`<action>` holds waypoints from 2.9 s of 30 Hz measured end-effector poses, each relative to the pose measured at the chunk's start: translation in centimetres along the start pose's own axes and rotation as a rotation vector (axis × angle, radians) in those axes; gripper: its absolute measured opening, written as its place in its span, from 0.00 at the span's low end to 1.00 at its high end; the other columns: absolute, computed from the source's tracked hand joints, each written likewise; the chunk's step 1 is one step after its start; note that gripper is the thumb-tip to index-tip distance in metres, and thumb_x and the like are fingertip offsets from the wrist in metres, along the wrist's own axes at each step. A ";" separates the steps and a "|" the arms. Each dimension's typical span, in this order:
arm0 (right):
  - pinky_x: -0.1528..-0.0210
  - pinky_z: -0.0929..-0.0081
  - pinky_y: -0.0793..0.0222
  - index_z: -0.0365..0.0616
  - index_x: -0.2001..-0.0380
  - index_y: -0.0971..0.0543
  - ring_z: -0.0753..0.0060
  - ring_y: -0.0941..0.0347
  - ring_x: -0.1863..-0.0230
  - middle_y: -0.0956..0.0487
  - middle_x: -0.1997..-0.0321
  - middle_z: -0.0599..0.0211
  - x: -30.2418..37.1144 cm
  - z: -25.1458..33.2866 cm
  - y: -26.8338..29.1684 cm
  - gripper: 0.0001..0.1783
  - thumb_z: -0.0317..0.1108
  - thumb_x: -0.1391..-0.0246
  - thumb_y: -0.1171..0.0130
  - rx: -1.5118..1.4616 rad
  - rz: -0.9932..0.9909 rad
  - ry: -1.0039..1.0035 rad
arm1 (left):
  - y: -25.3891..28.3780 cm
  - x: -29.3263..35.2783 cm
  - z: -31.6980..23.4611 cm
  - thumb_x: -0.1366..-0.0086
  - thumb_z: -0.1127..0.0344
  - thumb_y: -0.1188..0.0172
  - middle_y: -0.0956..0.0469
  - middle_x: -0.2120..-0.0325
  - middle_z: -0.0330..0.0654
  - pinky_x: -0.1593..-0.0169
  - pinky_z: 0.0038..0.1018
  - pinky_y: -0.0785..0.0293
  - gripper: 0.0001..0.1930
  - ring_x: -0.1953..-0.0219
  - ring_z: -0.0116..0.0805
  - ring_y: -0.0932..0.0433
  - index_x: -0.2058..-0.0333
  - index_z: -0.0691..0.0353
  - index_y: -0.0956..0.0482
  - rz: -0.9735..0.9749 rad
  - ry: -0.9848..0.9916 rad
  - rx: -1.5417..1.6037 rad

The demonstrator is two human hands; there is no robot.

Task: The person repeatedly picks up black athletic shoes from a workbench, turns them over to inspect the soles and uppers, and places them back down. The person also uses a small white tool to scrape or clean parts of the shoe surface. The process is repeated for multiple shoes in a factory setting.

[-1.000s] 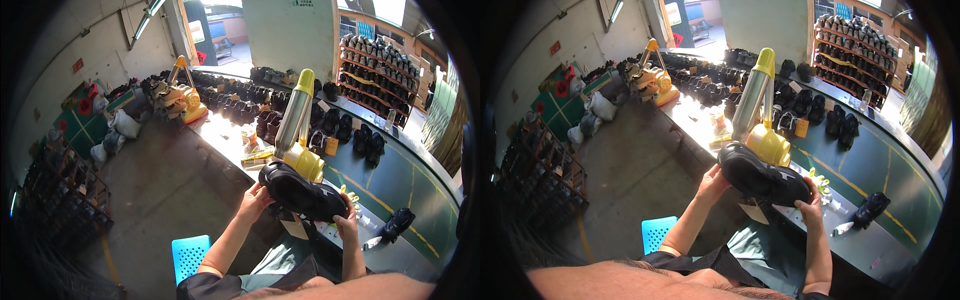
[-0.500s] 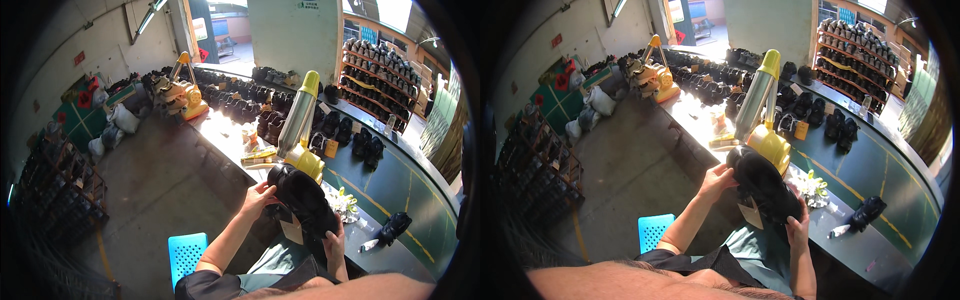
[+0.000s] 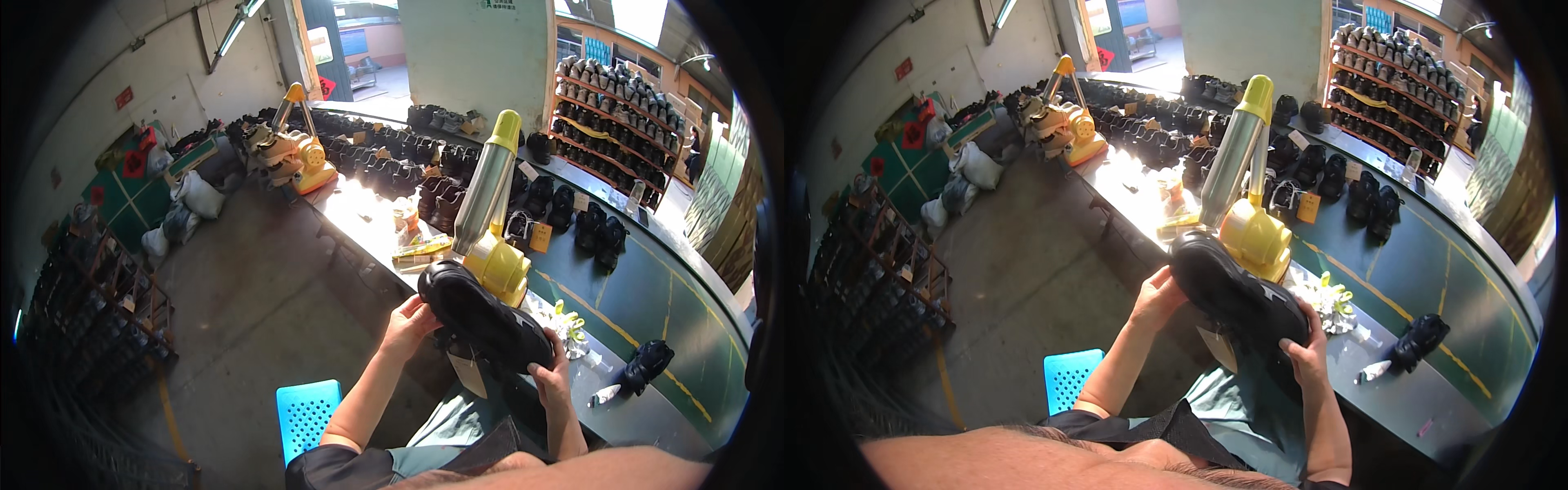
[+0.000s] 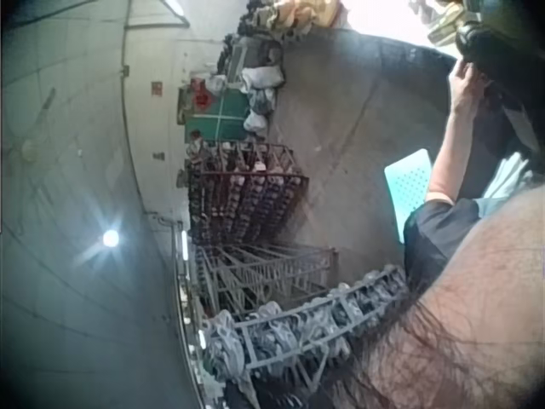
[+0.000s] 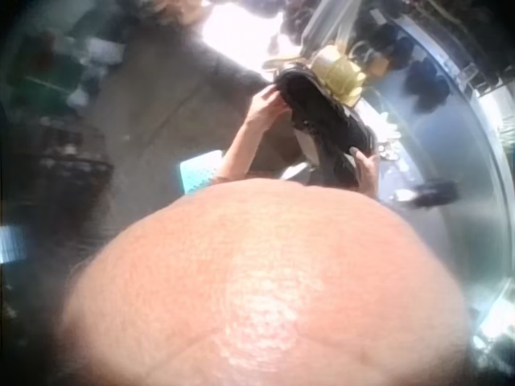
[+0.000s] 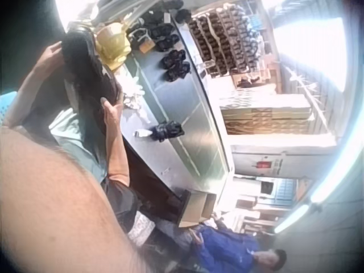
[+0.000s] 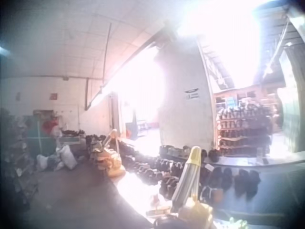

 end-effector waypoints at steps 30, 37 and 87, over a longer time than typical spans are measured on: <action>0.29 0.68 0.33 0.41 0.30 0.33 0.65 0.26 0.36 0.24 0.37 0.59 -1.0 2.8 2.3 0.58 0.15 0.72 0.24 0.371 0.081 0.054 | 0.4 3.2 2.5 0.33 0.75 0.30 0.20 0.43 0.45 0.33 0.38 0.25 0.28 0.38 0.40 0.21 0.37 0.64 0.29 0.091 0.040 0.207; 0.27 0.67 0.37 0.40 0.26 0.38 0.66 0.30 0.32 0.26 0.34 0.58 8.5 1.6 5.3 0.61 0.21 0.68 0.22 0.567 0.031 -0.110 | -2.9 7.7 8.5 0.33 0.72 0.30 0.30 0.33 0.47 0.31 0.41 0.26 0.40 0.34 0.42 0.26 0.26 0.57 0.41 0.179 0.247 0.348; 0.33 0.65 0.31 0.41 0.39 0.26 0.57 0.24 0.39 0.23 0.42 0.59 15.7 3.2 4.7 0.46 0.22 0.68 0.22 0.913 0.228 -0.099 | -10.3 10.8 6.3 0.44 0.46 0.21 0.13 0.53 0.56 0.42 0.37 0.20 0.39 0.50 0.47 0.13 0.39 0.65 0.21 0.823 0.525 -1.225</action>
Point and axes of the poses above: each hand's wrist, its own x-axis away from the middle knuckle, its own y-axis out of the back of the hand, z = x × y, the point moved 6 cm from there along -x, towards the middle knuckle
